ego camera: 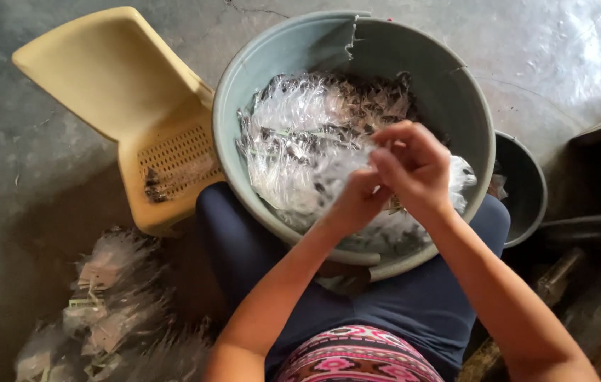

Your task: Manually packaging small items into individual plastic bags from a large basin

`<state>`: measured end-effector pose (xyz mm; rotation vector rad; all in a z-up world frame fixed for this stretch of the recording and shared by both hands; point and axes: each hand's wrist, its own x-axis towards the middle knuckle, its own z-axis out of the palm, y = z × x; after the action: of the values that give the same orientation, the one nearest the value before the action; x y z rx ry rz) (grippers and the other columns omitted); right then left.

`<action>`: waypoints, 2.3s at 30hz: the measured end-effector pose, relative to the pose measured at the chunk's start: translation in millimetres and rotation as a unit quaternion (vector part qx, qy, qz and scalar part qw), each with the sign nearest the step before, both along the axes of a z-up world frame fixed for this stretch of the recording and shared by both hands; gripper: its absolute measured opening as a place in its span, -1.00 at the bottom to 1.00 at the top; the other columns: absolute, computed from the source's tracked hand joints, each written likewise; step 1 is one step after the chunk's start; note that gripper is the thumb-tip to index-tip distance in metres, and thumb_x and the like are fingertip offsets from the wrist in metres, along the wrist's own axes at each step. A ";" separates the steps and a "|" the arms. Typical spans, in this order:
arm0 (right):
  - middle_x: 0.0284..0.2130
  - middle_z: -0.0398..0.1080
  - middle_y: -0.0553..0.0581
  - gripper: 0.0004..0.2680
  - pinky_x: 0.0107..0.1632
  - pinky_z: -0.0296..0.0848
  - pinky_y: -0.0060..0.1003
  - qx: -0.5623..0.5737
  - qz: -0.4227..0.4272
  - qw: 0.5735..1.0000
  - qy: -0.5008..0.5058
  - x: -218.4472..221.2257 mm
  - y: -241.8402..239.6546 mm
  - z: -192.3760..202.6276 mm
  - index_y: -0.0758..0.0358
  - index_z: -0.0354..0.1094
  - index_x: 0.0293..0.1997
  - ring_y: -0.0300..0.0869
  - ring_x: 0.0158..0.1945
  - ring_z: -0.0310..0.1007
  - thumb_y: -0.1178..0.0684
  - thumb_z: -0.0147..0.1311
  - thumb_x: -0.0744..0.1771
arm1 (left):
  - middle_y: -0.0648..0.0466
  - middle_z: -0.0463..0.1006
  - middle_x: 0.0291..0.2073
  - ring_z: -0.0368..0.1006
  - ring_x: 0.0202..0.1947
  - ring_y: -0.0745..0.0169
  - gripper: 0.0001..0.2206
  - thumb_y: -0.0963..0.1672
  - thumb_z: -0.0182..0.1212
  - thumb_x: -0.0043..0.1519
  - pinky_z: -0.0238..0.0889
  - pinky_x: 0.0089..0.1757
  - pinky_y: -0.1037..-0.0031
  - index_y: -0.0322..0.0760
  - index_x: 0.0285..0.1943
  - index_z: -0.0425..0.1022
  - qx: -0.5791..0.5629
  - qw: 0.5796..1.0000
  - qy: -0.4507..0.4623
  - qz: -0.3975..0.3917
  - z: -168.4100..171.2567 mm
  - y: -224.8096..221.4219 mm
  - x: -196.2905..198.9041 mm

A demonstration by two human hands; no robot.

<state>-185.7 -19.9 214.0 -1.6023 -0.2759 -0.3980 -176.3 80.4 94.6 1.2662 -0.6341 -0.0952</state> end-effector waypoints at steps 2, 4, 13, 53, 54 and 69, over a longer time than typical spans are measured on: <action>-0.28 0.37 0.22 -0.83 -0.25 0.41 -0.36 0.025 -0.008 1.000 -0.017 8.4 -2.7 -1.9 0.46 0.37 0.04 -0.25 -0.40 0.41 0.24 0.16 0.37 | 0.02 0.60 -0.41 0.54 -0.29 0.20 -0.96 -0.23 0.27 0.26 0.36 -0.14 0.38 -0.27 -0.24 0.61 -0.026 0.999 0.008 0.018 17.8 2.9 -0.9; -0.19 0.37 0.21 -0.79 -0.14 0.41 -0.34 0.053 -0.015 0.998 -0.027 5.9 -7.9 -5.7 0.39 0.30 0.14 -0.22 -0.28 0.44 0.16 0.11 0.40 | 0.03 0.62 -0.38 0.58 -0.26 0.21 -0.97 -0.22 0.31 0.25 0.39 -0.10 0.43 -0.27 -0.19 0.63 -0.049 0.998 0.023 0.037 25.3 6.0 -4.9; -0.41 0.48 0.15 -0.90 -0.17 0.47 -0.18 -0.252 -0.095 0.962 -0.045 -14.9 -39.1 -66.8 0.33 0.48 -0.22 0.01 -0.36 0.54 0.39 0.25 0.32 | 0.04 0.58 -0.16 0.52 0.04 0.17 -0.90 -0.13 0.27 0.32 0.34 0.09 0.36 -0.19 -0.10 0.65 -0.019 0.985 0.054 0.164 11.6 -4.6 -2.0; -0.32 0.42 0.06 -0.93 -0.16 0.47 -0.20 -0.397 -0.030 0.918 -0.001 -24.7 -67.6 -4.1 0.19 0.52 -0.12 -0.06 -0.28 0.47 0.18 0.26 0.35 | -0.02 0.64 -0.19 0.50 -0.18 0.32 -0.88 -0.11 0.28 0.24 0.29 -0.06 0.53 -0.25 -0.27 0.55 -0.088 0.967 0.239 0.003 59.7 24.6 8.0; -0.24 0.42 0.08 -0.92 -0.08 0.48 -0.15 -0.413 -0.016 0.909 -0.049 -28.0 -61.7 3.6 0.19 0.50 -0.12 0.01 -0.19 0.47 0.21 0.24 0.34 | 0.03 0.64 -0.27 0.52 -0.32 0.41 -0.83 -0.12 0.44 0.20 0.37 -0.17 0.58 -0.29 -0.14 0.60 -0.090 0.967 0.236 0.018 59.0 26.3 10.2; -0.53 0.23 0.15 -0.92 -0.42 0.52 -0.21 0.174 -0.061 0.934 0.305 -38.2 -51.1 -36.1 0.40 0.39 -0.13 -0.20 -0.53 0.33 0.20 0.16 0.39 | 0.21 0.50 -0.25 0.51 -0.19 0.25 -0.88 -0.15 0.19 0.27 0.29 -0.05 0.45 -0.08 -0.05 0.53 0.174 0.920 -0.229 0.267 50.1 0.4 -14.2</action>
<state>-223.9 -71.0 178.0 -1.3180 0.3561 -0.0219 -190.5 80.8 144.7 1.7911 -0.6633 0.5817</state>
